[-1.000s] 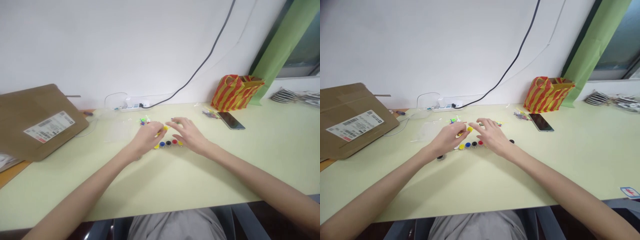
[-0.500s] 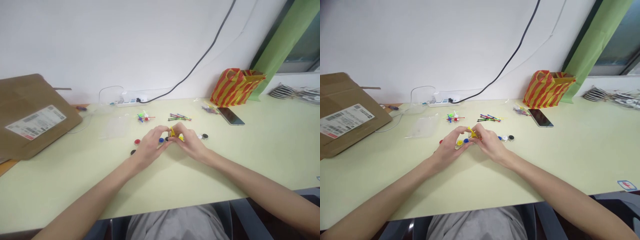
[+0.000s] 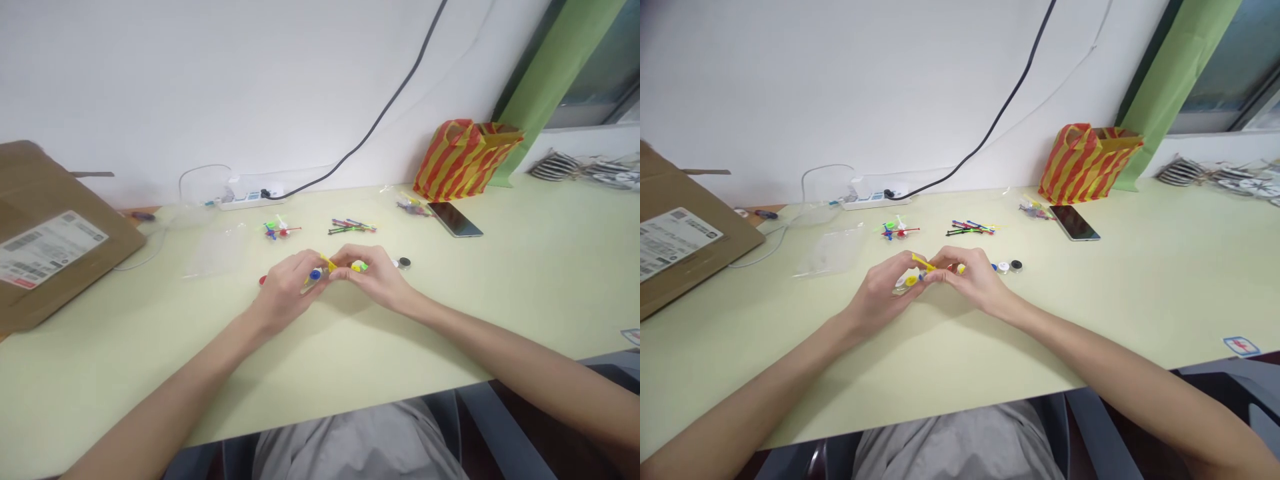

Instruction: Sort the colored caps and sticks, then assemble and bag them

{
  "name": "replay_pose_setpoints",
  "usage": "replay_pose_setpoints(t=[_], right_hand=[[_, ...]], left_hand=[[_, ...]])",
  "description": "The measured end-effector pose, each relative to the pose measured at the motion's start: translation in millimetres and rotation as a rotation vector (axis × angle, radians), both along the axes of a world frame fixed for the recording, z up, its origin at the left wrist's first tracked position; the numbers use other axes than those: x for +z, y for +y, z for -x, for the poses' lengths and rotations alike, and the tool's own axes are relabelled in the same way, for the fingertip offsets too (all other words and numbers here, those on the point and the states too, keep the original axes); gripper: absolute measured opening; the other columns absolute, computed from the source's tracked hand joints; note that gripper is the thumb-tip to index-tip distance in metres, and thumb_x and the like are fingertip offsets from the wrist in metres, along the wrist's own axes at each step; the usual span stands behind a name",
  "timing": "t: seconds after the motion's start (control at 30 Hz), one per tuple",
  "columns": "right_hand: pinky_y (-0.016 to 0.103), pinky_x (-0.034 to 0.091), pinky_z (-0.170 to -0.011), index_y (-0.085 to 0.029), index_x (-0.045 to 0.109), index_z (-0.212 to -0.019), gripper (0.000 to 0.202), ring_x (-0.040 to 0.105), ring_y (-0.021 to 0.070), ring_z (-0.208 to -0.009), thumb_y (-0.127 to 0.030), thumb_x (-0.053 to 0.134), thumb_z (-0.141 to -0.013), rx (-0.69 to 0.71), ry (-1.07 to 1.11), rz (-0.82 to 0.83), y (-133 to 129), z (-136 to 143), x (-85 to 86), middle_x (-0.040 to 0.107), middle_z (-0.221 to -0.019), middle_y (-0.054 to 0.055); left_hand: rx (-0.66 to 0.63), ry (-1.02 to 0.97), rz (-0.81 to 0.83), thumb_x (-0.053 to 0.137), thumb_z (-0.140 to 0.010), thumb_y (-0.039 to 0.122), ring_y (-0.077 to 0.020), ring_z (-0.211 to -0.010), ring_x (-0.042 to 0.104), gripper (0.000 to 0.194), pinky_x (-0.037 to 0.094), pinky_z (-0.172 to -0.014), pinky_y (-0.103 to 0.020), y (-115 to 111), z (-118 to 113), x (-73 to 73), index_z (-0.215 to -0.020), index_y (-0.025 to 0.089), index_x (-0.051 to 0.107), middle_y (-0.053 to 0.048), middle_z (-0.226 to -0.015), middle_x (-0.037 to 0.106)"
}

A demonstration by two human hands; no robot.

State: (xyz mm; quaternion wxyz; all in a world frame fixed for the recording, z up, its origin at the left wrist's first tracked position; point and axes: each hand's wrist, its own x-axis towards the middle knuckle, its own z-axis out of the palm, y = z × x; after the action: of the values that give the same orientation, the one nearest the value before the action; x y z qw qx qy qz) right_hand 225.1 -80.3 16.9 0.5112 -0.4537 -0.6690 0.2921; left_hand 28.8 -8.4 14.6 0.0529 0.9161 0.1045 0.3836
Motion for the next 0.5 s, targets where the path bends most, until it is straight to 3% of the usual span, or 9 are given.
replay_pose_setpoints(t=[0.1,0.2,0.37,0.5], right_hand=[[0.03,0.052,-0.078,-0.021,0.067,-0.099,0.012,0.073,0.0192,-0.083,-0.032,0.066,-0.094,-0.015,-0.015,-0.036,-3.3,2.0,1.6,0.078,-0.091,0.004],[0.03,0.05,-0.077,-0.022,0.06,-0.1,0.005,0.072,0.0188,-0.082,-0.026,0.059,-0.098,-0.008,-0.077,-0.067,-7.6,4.5,0.9,0.075,-0.085,0.002],[0.029,0.049,-0.075,-0.023,0.05,-0.096,0.008,0.068,0.0171,-0.079,-0.028,0.053,-0.102,0.141,-0.056,-0.019,-10.4,4.6,4.2,0.069,-0.081,0.001],[0.03,0.049,-0.076,-0.023,0.045,-0.091,0.021,0.066,0.0173,-0.08,-0.037,0.055,-0.102,0.263,-0.028,0.033,-8.8,-0.9,10.8,0.066,-0.08,0.002]], left_hand=[[0.033,-0.013,-0.009,0.061,-0.095,0.017,-0.0152,-0.082,0.063,0.012,0.049,-0.07,-0.026,0.8,1.4,0.8,-0.104,0.021,0.053,-0.004,-0.095,0.065],[0.045,-0.013,0.013,0.063,-0.094,0.017,-0.0146,-0.083,0.062,0.016,0.049,-0.072,-0.026,-0.1,2.2,0.7,-0.105,0.021,0.053,-0.003,-0.096,0.064],[0.023,-0.027,0.057,0.065,-0.096,0.022,-0.013,-0.077,0.061,0.014,0.048,-0.07,-0.025,-3.3,-0.1,1.0,-0.104,0.021,0.054,0.0,-0.088,0.064],[-0.08,-0.021,0.087,0.063,-0.097,0.017,-0.0125,-0.079,0.06,0.009,0.047,-0.071,-0.025,-5.9,-0.6,5.8,-0.101,0.021,0.056,-0.001,-0.088,0.065]])
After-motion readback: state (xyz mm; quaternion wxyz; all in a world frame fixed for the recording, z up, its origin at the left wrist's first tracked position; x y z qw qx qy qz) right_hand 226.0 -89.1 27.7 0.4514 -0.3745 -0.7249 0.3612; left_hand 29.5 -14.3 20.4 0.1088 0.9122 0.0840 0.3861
